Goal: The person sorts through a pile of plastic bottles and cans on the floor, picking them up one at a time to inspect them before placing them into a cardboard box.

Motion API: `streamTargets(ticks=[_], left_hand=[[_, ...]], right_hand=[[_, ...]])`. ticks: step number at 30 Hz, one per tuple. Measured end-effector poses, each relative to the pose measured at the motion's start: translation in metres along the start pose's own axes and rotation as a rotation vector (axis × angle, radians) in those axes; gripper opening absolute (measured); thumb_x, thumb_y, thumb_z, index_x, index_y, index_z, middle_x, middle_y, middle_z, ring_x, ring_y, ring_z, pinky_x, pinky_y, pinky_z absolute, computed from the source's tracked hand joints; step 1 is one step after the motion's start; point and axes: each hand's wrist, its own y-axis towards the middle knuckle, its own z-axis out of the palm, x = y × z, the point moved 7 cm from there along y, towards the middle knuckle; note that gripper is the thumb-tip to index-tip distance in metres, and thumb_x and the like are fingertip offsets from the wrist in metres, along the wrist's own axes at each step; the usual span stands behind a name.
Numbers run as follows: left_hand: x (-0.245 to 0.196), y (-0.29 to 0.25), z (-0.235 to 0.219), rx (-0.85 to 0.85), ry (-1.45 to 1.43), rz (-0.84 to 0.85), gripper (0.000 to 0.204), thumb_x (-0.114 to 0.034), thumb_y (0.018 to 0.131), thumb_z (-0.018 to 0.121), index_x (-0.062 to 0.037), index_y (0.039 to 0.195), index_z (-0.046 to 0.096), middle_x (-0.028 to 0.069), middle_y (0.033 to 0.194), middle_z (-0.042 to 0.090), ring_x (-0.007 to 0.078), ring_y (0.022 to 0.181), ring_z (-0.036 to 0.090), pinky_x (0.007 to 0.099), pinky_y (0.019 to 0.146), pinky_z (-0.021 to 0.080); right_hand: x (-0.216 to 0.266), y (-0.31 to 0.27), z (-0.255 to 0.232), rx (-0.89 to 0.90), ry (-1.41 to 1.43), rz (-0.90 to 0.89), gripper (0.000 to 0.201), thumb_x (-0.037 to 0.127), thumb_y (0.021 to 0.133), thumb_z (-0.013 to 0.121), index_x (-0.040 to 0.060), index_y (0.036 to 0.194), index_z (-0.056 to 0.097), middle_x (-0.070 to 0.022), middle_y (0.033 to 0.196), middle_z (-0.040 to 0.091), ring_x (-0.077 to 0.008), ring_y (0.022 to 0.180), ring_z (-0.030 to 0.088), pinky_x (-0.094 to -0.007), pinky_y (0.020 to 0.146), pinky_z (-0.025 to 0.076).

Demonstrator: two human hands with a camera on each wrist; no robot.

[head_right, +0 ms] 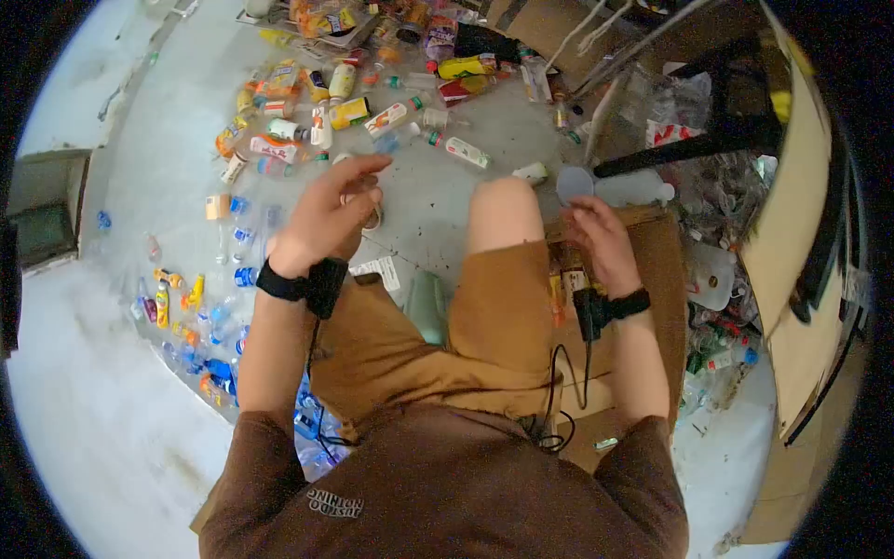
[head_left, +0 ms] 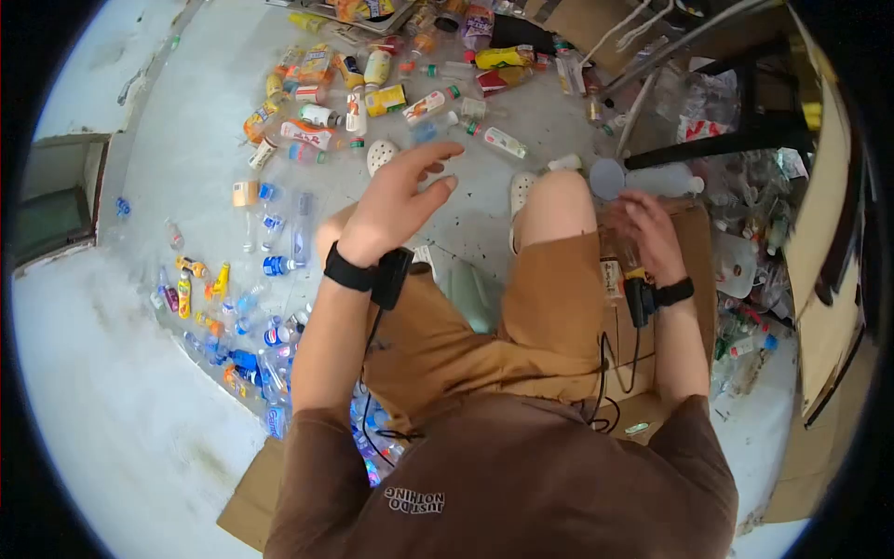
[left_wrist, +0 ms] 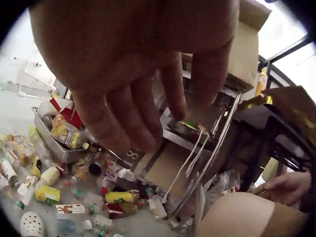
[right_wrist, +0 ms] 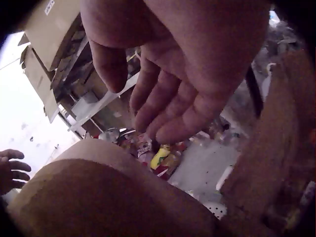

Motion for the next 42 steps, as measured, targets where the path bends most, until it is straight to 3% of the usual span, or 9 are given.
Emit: streamTargets(ticks=[6, 9, 11, 13, 19, 29, 33, 37, 42], left_hand=[[0.075, 0.084, -0.038, -0.291, -0.194, -0.051, 0.031, -0.008, 0.085, 0.053, 0.0010, 0.115, 0.054, 0.0088, 0.108, 0.060, 0.0139, 0.098, 0.055, 0.0278, 0.086, 0.042], [0.062, 0.088, -0.037, -0.245, 0.278, 0.010, 0.030, -0.005, 0.082, 0.054, -0.0003, 0.112, 0.055, 0.0119, 0.098, 0.060, 0.0174, 0.089, 0.058, 0.0296, 0.080, 0.045], [0.070, 0.091, -0.032, -0.172, 0.038, -0.130, 0.030, -0.003, 0.078, 0.055, -0.0017, 0.109, 0.056, 0.0148, 0.088, 0.058, 0.0242, 0.080, 0.058, 0.0321, 0.074, 0.045], [0.059, 0.100, -0.038, -0.150, 0.202, -0.034, 0.032, -0.001, 0.076, 0.055, -0.0015, 0.108, 0.057, 0.0166, 0.088, 0.056, 0.0298, 0.080, 0.057, 0.0334, 0.074, 0.046], [0.065, 0.114, -0.029, -0.100, 0.261, -0.125, 0.034, 0.000, 0.075, 0.056, -0.0013, 0.109, 0.056, 0.0191, 0.098, 0.057, 0.0341, 0.089, 0.057, 0.0364, 0.077, 0.046], [0.064, 0.120, -0.004, 0.033, 0.222, -0.185, 0.040, 0.000, 0.074, 0.057, -0.0036, 0.114, 0.054, 0.0209, 0.110, 0.055, 0.0366, 0.103, 0.054, 0.0388, 0.085, 0.044], [0.060, 0.127, -0.018, -0.233, 0.398, -0.058, 0.051, 0.002, 0.073, 0.056, -0.0064, 0.123, 0.050, 0.0230, 0.123, 0.046, 0.0364, 0.115, 0.046, 0.0373, 0.091, 0.042], [0.058, 0.131, -0.015, -0.244, 0.321, -0.099, 0.050, 0.004, 0.073, 0.057, -0.0072, 0.121, 0.052, 0.0167, 0.119, 0.049, 0.0230, 0.093, 0.057, 0.0307, 0.074, 0.049], [0.058, 0.136, -0.006, -0.197, 0.061, -0.189, 0.039, 0.008, 0.067, 0.058, -0.0014, 0.105, 0.056, 0.0086, 0.095, 0.051, 0.0168, 0.073, 0.055, 0.0274, 0.065, 0.048]], right_hand=[[-0.044, 0.167, 0.050, 0.213, -0.266, 0.265, 0.041, 0.024, 0.083, 0.060, 0.0041, 0.118, 0.051, -0.0080, 0.109, 0.057, -0.0143, 0.096, 0.055, -0.0270, 0.080, 0.045], [-0.119, 0.256, 0.045, 0.212, -0.607, 0.303, 0.055, 0.031, 0.076, 0.067, 0.0035, 0.120, 0.049, -0.0105, 0.112, 0.056, -0.0192, 0.099, 0.055, -0.0312, 0.082, 0.046], [-0.172, 0.306, 0.040, 0.233, -0.976, 0.276, 0.063, 0.032, 0.069, 0.071, 0.0032, 0.120, 0.050, -0.0155, 0.116, 0.054, -0.0276, 0.106, 0.053, -0.0366, 0.088, 0.044], [-0.192, 0.323, 0.054, 0.163, -1.249, 0.042, 0.072, 0.031, 0.065, 0.073, 0.0041, 0.125, 0.044, -0.0202, 0.120, 0.051, -0.0344, 0.111, 0.050, -0.0400, 0.093, 0.042], [-0.220, 0.322, 0.107, 0.254, -1.348, 0.256, 0.074, 0.025, 0.066, 0.072, 0.0058, 0.128, 0.035, -0.0200, 0.120, 0.049, -0.0349, 0.112, 0.049, -0.0414, 0.095, 0.041], [-0.166, 0.299, 0.096, 0.265, -1.203, 0.089, 0.061, 0.015, 0.066, 0.067, 0.0045, 0.121, 0.044, -0.0195, 0.119, 0.049, -0.0344, 0.113, 0.047, -0.0407, 0.095, 0.041], [-0.074, 0.261, 0.110, 0.386, -0.894, -0.242, 0.067, 0.013, 0.064, 0.067, 0.0064, 0.126, 0.042, -0.0192, 0.121, 0.047, -0.0341, 0.116, 0.044, -0.0382, 0.098, 0.038], [-0.002, 0.224, 0.142, 0.529, -0.780, -0.434, 0.073, 0.008, 0.062, 0.068, 0.0076, 0.130, 0.040, -0.0152, 0.125, 0.044, -0.0312, 0.119, 0.042, -0.0363, 0.101, 0.034], [-0.009, 0.220, 0.145, 0.588, -0.674, -0.473, 0.076, 0.006, 0.063, 0.070, 0.0082, 0.132, 0.038, -0.0129, 0.130, 0.043, -0.0296, 0.121, 0.041, -0.0358, 0.103, 0.032]])
